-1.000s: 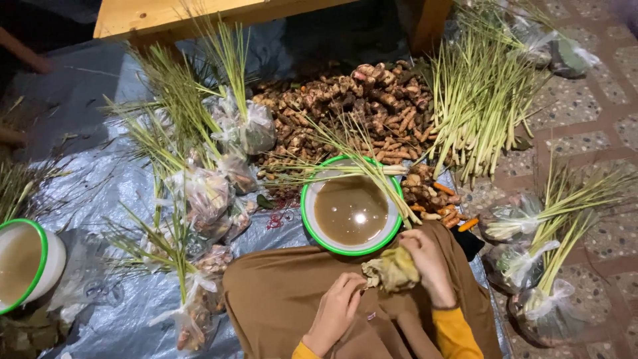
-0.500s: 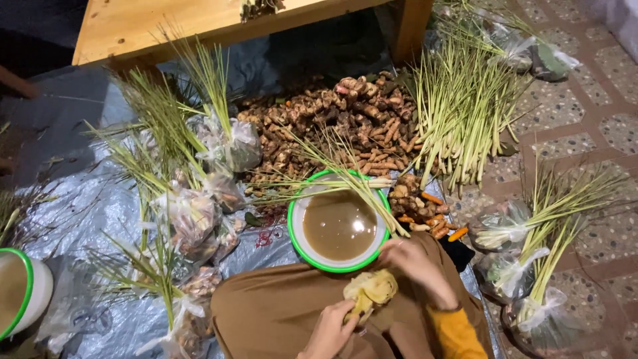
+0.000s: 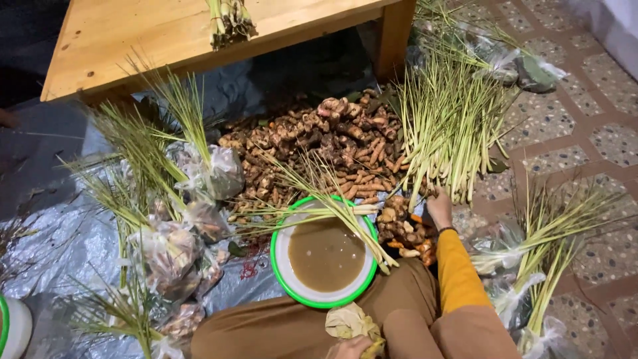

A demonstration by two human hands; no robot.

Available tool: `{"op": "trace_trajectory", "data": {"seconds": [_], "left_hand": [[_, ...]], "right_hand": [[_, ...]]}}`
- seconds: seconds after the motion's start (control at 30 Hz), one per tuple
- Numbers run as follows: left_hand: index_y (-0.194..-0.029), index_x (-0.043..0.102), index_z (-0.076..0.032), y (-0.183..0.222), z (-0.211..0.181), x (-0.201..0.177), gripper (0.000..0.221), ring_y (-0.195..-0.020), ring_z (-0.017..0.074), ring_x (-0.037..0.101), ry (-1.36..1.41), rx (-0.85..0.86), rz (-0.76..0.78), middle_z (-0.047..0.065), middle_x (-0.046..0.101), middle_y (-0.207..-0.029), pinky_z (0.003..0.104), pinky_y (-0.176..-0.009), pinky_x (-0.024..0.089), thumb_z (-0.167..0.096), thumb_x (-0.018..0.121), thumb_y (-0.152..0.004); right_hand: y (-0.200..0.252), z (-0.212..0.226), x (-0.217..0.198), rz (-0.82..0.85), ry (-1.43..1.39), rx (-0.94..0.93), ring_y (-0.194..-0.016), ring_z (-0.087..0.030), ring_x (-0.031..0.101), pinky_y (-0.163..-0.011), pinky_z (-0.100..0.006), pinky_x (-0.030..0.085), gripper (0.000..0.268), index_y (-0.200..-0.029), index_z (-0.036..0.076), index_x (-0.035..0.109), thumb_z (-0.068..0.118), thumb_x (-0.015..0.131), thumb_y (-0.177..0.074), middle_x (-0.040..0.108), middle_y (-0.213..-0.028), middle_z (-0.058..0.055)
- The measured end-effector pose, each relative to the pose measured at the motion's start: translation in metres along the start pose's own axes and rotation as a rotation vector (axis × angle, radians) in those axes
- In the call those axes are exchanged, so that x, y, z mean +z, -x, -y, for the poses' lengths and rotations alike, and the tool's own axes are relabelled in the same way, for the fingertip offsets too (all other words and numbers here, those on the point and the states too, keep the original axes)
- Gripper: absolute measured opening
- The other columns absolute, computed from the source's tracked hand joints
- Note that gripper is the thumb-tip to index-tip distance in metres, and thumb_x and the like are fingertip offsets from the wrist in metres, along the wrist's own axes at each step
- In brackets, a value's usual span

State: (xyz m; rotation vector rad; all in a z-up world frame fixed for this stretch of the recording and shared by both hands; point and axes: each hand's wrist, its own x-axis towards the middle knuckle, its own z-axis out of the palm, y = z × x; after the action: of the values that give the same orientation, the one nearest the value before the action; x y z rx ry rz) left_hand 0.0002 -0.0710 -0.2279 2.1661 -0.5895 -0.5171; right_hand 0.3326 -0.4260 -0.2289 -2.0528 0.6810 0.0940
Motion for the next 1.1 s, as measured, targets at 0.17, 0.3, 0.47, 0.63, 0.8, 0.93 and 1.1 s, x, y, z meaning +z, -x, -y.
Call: {"op": "trace_trajectory", "data": {"seconds": [0.17,0.3,0.47,0.63,0.8,0.93,1.1], "left_hand": [[-0.105,0.069,-0.017,-0.008,-0.001,-0.019,0.019,-0.086,0.0257,0.071,-0.082,0.007,-0.124,0.002,0.071,-0.093,0.036,-0.073,0.056,-0.028,0.07,-0.09],[-0.116,0.063,-0.013,-0.007,0.016,-0.02,0.027,-0.094,0.0282,0.069,-0.096,0.078,-0.046,0.006,0.068,-0.104,0.037,-0.078,0.055,-0.023,0.071,-0.092],[-0.112,0.065,-0.014,-0.008,0.025,-0.007,0.021,-0.092,0.0268,0.069,-0.091,0.079,-0.067,0.006,0.067,-0.098,0.036,-0.077,0.054,-0.025,0.065,-0.094],[-0.115,0.067,-0.015,-0.007,0.024,-0.01,0.025,-0.096,0.0263,0.069,-0.071,0.059,-0.089,0.005,0.069,-0.103,0.036,-0.081,0.054,-0.027,0.066,-0.094],[-0.116,0.065,-0.014,-0.007,0.009,-0.028,0.03,-0.093,0.0277,0.069,-0.112,-0.052,-0.041,0.004,0.069,-0.106,0.038,-0.082,0.056,-0.017,0.068,-0.087],[-0.112,0.064,-0.014,-0.008,-0.016,-0.043,0.028,-0.088,0.0298,0.07,-0.171,-0.024,-0.12,0.006,0.071,-0.101,0.04,-0.077,0.058,-0.013,0.068,-0.084],[-0.113,0.066,-0.013,-0.009,-0.04,-0.06,0.026,-0.09,0.0306,0.07,-0.117,-0.175,-0.192,0.006,0.073,-0.103,0.04,-0.077,0.056,-0.019,0.066,-0.087]], "right_hand": [[-0.052,-0.032,0.028,-0.154,0.111,0.025,-0.106,-0.046,0.061,-0.092,-0.05,0.051,0.049,-0.137,-0.013,0.05,-0.004,0.048,-0.089,0.061,-0.121,-0.032],[-0.069,-0.044,0.029,-0.177,0.119,0.025,-0.092,-0.047,0.062,-0.087,-0.05,0.052,0.029,-0.109,-0.018,0.062,-0.003,0.047,-0.088,0.065,-0.104,-0.032],[-0.056,-0.015,0.026,-0.168,0.132,0.182,-0.106,-0.042,0.063,-0.091,-0.051,0.051,0.03,-0.12,-0.001,0.058,-0.001,0.052,-0.091,0.064,-0.118,-0.023],[-0.054,-0.014,0.028,-0.159,0.088,0.164,-0.097,-0.032,0.058,-0.085,-0.045,0.047,0.026,-0.113,0.007,0.047,-0.007,0.053,-0.091,0.055,-0.106,-0.013],[-0.055,-0.03,0.024,-0.274,0.124,0.006,-0.092,-0.036,0.063,-0.084,-0.045,0.05,0.017,-0.112,0.007,0.056,0.008,0.06,-0.095,0.064,-0.102,-0.015],[-0.028,0.001,0.003,-0.192,0.12,0.009,-0.087,-0.034,0.063,-0.082,-0.043,0.051,0.023,-0.117,0.0,0.059,0.011,0.059,-0.097,0.065,-0.094,-0.017],[0.017,0.045,-0.034,0.003,-0.525,0.193,-0.046,-0.005,0.043,-0.041,-0.017,0.035,0.024,-0.123,-0.003,0.066,0.004,0.053,-0.105,0.076,-0.095,-0.01]]}}
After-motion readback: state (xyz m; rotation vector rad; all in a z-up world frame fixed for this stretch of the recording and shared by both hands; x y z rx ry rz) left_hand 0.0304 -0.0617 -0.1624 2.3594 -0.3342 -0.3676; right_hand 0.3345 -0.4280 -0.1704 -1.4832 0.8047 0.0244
